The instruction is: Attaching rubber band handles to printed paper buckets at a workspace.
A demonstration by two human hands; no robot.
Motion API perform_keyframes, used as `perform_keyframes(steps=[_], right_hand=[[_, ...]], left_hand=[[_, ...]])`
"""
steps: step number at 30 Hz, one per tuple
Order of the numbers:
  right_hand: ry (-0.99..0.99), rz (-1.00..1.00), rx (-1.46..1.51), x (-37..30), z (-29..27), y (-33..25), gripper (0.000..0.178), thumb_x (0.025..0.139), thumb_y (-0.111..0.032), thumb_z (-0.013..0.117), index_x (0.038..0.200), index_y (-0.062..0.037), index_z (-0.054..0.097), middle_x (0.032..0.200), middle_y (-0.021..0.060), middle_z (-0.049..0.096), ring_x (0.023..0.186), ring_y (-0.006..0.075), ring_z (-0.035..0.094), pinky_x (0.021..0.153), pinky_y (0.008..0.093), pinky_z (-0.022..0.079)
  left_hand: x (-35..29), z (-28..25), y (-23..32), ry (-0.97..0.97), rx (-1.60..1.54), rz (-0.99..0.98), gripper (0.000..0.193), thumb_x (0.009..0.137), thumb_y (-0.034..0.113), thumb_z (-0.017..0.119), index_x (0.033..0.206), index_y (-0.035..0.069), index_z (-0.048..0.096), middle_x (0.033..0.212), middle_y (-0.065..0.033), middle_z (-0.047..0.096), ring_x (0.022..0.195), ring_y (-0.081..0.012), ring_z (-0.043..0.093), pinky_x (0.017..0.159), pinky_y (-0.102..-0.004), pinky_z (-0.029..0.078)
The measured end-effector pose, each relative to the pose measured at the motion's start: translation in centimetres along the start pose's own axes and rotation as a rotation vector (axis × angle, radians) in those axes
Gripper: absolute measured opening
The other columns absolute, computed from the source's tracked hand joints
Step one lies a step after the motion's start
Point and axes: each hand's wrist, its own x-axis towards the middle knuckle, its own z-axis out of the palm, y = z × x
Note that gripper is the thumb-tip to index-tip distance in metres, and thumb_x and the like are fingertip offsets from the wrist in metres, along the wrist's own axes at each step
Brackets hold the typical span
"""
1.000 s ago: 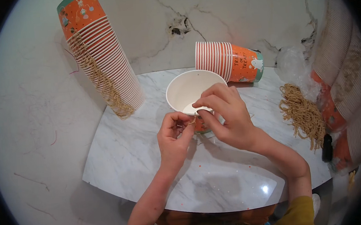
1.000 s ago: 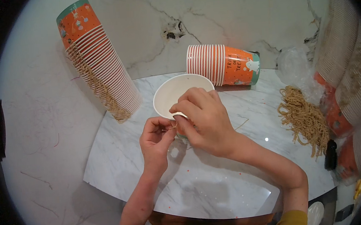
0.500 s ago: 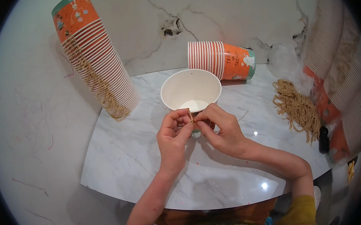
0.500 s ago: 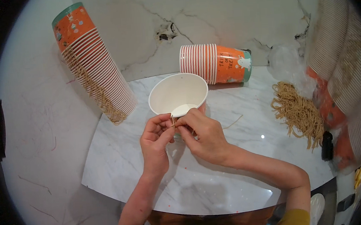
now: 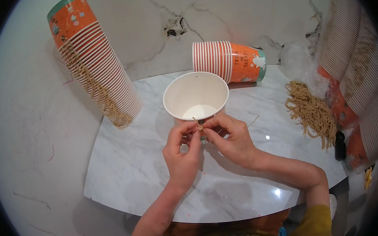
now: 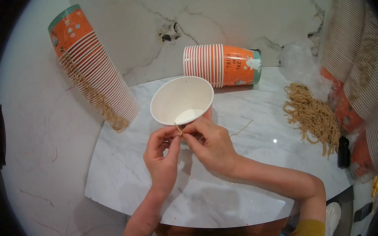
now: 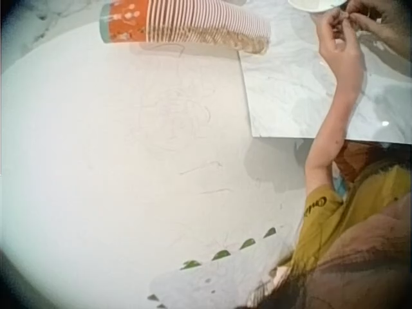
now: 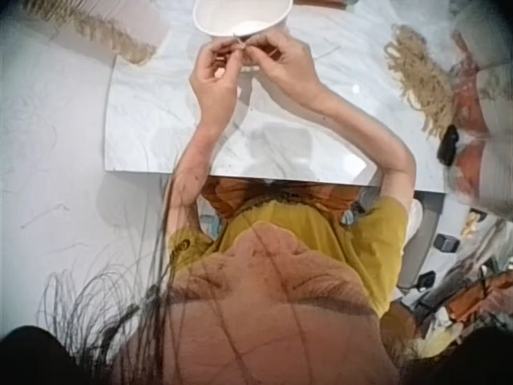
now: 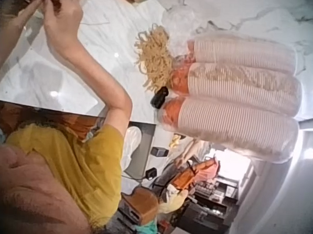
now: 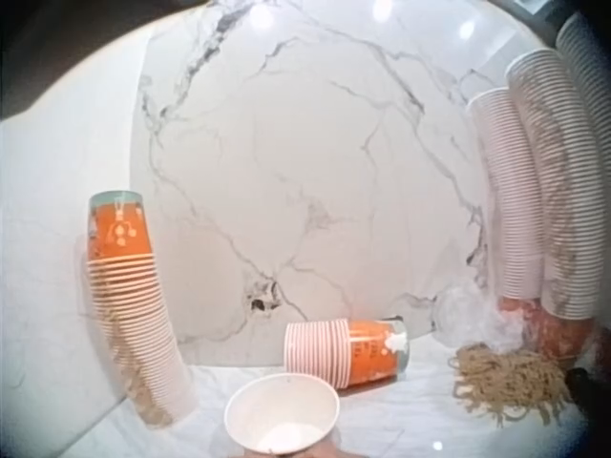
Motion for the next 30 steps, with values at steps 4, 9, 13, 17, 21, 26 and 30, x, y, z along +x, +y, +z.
perform_keyframes(steps=[4, 9, 13, 17, 21, 26, 30], right_hand=[[-0.016, 0.136, 0.195, -0.3, 0.3, 0.0, 0.011, 0.095, -0.002, 0.066, 0.104, 0.0042, 0.067, 0.093, 0.0114, 0.073, 0.077, 0.0127, 0.07, 0.068, 0.0279, 0.056], [-0.026, 0.225, 0.285, -0.4, 0.2, -0.4, 0.011, 0.097, -0.001, 0.063, 0.105, 0.0055, 0.066, 0.096, 0.011, 0.074, 0.083, 0.014, 0.072, 0.072, 0.0272, 0.059], [-0.063, 0.359, 0.445, -0.2, 0.0, 0.1, 0.01, 0.099, -0.003, 0.06, 0.105, 0.0046, 0.064, 0.097, 0.0095, 0.072, 0.084, 0.0135, 0.071, 0.072, 0.0266, 0.059], [-0.122, 0.48, 0.595, 0.1, -0.4, 0.3, 0.011, 0.1, -0.006, 0.059, 0.105, 0.003, 0.061, 0.096, 0.0089, 0.071, 0.084, 0.014, 0.071, 0.073, 0.0272, 0.058], [-0.16, 0.522, 0.644, 0.2, -0.6, 0.3, 0.012, 0.1, -0.009, 0.059, 0.105, 0.0012, 0.061, 0.097, 0.009, 0.07, 0.083, 0.0151, 0.071, 0.072, 0.0281, 0.058], [-0.213, 0.553, 0.719, 0.3, -0.8, 1.0, 0.012, 0.1, -0.012, 0.06, 0.104, -0.0009, 0.062, 0.098, 0.009, 0.07, 0.081, 0.0155, 0.071, 0.07, 0.0278, 0.058], [-0.215, 0.563, 0.715, 0.2, -0.8, 0.9, 0.012, 0.101, -0.012, 0.06, 0.104, -0.0003, 0.062, 0.098, 0.0089, 0.07, 0.08, 0.0153, 0.071, 0.068, 0.0278, 0.058]], left_hand=[[-0.2, 0.0, -0.2, 0.008, 0.092, 0.057, 0.02, 0.096, -0.002, 0.065, 0.117, 0.0, 0.063, 0.108, -0.0057, 0.069, 0.095, -0.0099, 0.065, 0.082, -0.0244, 0.051], [-0.1, 0.2, 0.1, 0.008, 0.018, -0.022, 0.02, 0.096, -0.001, 0.065, 0.116, -0.001, 0.063, 0.106, -0.0055, 0.069, 0.094, -0.0096, 0.065, 0.081, -0.0243, 0.052], [0.0, 0.0, -0.5, -0.009, -0.144, -0.132, 0.019, 0.097, -0.001, 0.065, 0.116, -0.001, 0.063, 0.105, -0.0047, 0.069, 0.093, -0.009, 0.065, 0.08, -0.0238, 0.052], [0.3, -0.3, -0.4, -0.03, -0.194, -0.227, 0.017, 0.098, -0.001, 0.063, 0.115, -0.001, 0.063, 0.105, -0.0043, 0.069, 0.094, -0.0089, 0.065, 0.08, -0.0237, 0.053], [0.3, -0.1, -0.9, -0.024, -0.163, -0.187, 0.014, 0.098, 0.001, 0.062, 0.111, -0.001, 0.065, 0.101, -0.0036, 0.069, 0.088, -0.0082, 0.063, 0.077, -0.0239, 0.052], [0.4, -0.1, -0.8, -0.019, -0.122, -0.136, 0.012, 0.097, 0.002, 0.062, 0.108, -0.001, 0.065, 0.098, -0.0028, 0.07, 0.083, -0.0071, 0.062, 0.075, -0.0238, 0.051], [0.6, -0.3, -0.5, -0.039, -0.15, -0.213, 0.013, 0.097, 0.002, 0.062, 0.108, -0.001, 0.065, 0.098, -0.0033, 0.07, 0.085, -0.0072, 0.063, 0.076, -0.0236, 0.051]])
